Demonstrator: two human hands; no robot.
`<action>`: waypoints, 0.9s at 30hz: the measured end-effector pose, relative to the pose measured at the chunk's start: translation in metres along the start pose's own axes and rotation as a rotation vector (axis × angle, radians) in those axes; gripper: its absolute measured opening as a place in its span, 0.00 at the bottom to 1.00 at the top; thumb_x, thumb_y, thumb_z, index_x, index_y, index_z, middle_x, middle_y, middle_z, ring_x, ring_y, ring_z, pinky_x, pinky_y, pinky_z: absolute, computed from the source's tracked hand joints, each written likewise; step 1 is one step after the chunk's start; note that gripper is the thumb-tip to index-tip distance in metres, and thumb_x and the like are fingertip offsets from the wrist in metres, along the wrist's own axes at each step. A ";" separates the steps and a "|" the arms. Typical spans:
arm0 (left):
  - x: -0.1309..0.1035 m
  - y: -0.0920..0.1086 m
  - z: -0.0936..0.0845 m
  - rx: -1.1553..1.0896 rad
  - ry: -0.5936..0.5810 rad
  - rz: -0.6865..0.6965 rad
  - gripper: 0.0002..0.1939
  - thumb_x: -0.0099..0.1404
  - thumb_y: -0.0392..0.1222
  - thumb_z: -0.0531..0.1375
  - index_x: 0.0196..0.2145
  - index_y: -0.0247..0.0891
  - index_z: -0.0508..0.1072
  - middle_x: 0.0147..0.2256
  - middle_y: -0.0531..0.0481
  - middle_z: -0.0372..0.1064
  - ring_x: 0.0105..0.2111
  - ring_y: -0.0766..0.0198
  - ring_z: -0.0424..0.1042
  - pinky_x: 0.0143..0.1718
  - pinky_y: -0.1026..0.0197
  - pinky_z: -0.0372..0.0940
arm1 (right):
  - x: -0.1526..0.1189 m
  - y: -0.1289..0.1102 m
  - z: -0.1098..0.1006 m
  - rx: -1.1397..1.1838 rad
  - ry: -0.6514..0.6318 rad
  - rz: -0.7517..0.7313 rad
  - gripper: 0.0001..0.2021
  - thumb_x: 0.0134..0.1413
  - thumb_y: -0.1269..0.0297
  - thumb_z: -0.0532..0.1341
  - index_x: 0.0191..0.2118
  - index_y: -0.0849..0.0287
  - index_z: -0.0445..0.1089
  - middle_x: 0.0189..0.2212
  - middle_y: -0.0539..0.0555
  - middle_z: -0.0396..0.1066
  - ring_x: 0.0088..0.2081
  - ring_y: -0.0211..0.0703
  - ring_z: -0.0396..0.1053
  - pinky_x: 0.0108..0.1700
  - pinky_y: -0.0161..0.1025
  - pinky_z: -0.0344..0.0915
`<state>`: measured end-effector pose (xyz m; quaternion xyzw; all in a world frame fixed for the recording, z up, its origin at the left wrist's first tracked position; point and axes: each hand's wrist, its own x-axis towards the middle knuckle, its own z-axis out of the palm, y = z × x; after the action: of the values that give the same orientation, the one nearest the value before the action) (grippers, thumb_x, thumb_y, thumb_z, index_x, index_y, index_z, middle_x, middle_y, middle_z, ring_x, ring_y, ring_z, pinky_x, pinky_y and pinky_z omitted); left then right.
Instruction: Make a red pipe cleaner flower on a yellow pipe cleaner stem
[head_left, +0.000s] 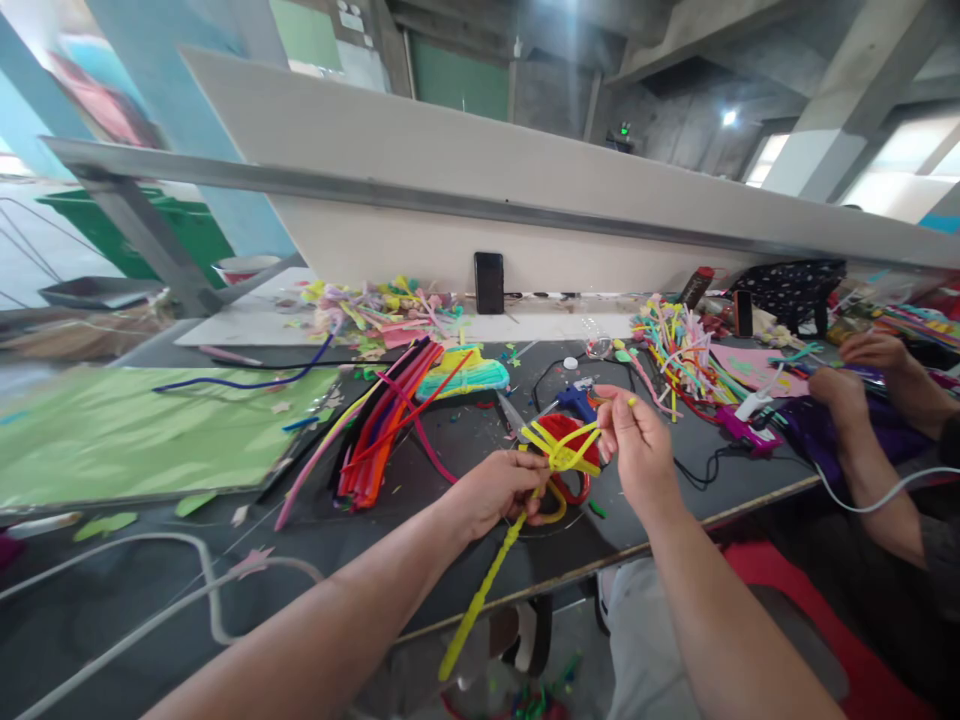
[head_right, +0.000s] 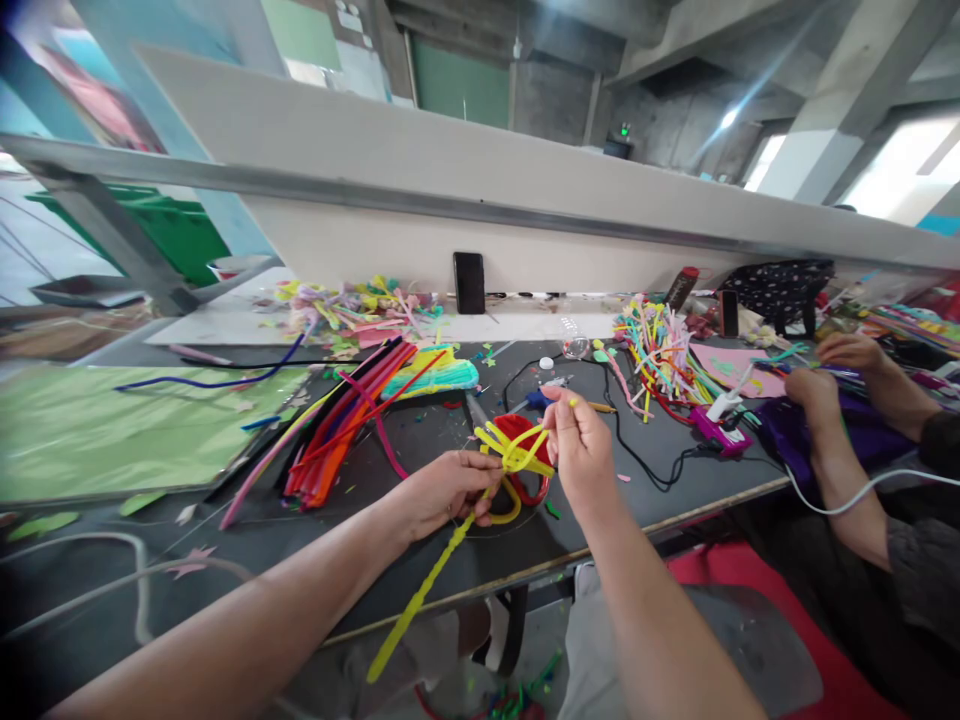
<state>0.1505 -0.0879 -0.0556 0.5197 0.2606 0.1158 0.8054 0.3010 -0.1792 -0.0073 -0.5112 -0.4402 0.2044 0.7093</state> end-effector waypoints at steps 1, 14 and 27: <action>0.000 0.000 0.000 0.001 0.009 -0.010 0.12 0.52 0.41 0.65 0.32 0.32 0.71 0.21 0.55 0.61 0.17 0.71 0.61 0.23 0.61 0.67 | 0.001 -0.001 0.000 0.055 0.011 0.026 0.12 0.59 0.56 0.54 0.44 0.54 0.69 0.26 0.47 0.61 0.18 0.29 0.52 0.18 0.30 0.54; -0.003 0.002 0.002 0.016 -0.043 -0.039 0.16 0.49 0.44 0.67 0.33 0.31 0.72 0.19 0.56 0.61 0.16 0.71 0.61 0.24 0.60 0.68 | 0.006 -0.007 -0.008 0.306 0.047 0.106 0.17 0.56 0.62 0.58 0.52 0.48 0.64 0.23 0.43 0.63 0.16 0.28 0.48 0.17 0.28 0.49; -0.004 0.011 -0.009 -0.222 0.078 0.194 0.11 0.53 0.41 0.65 0.31 0.34 0.67 0.23 0.54 0.63 0.18 0.72 0.63 0.27 0.60 0.69 | -0.009 0.029 0.008 0.258 0.105 0.326 0.36 0.37 0.71 0.66 0.56 0.47 0.59 0.55 0.52 0.62 0.48 0.41 0.64 0.48 0.41 0.64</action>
<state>0.1432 -0.0778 -0.0479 0.4453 0.2257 0.2414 0.8322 0.2942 -0.1706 -0.0367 -0.4903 -0.2846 0.3441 0.7484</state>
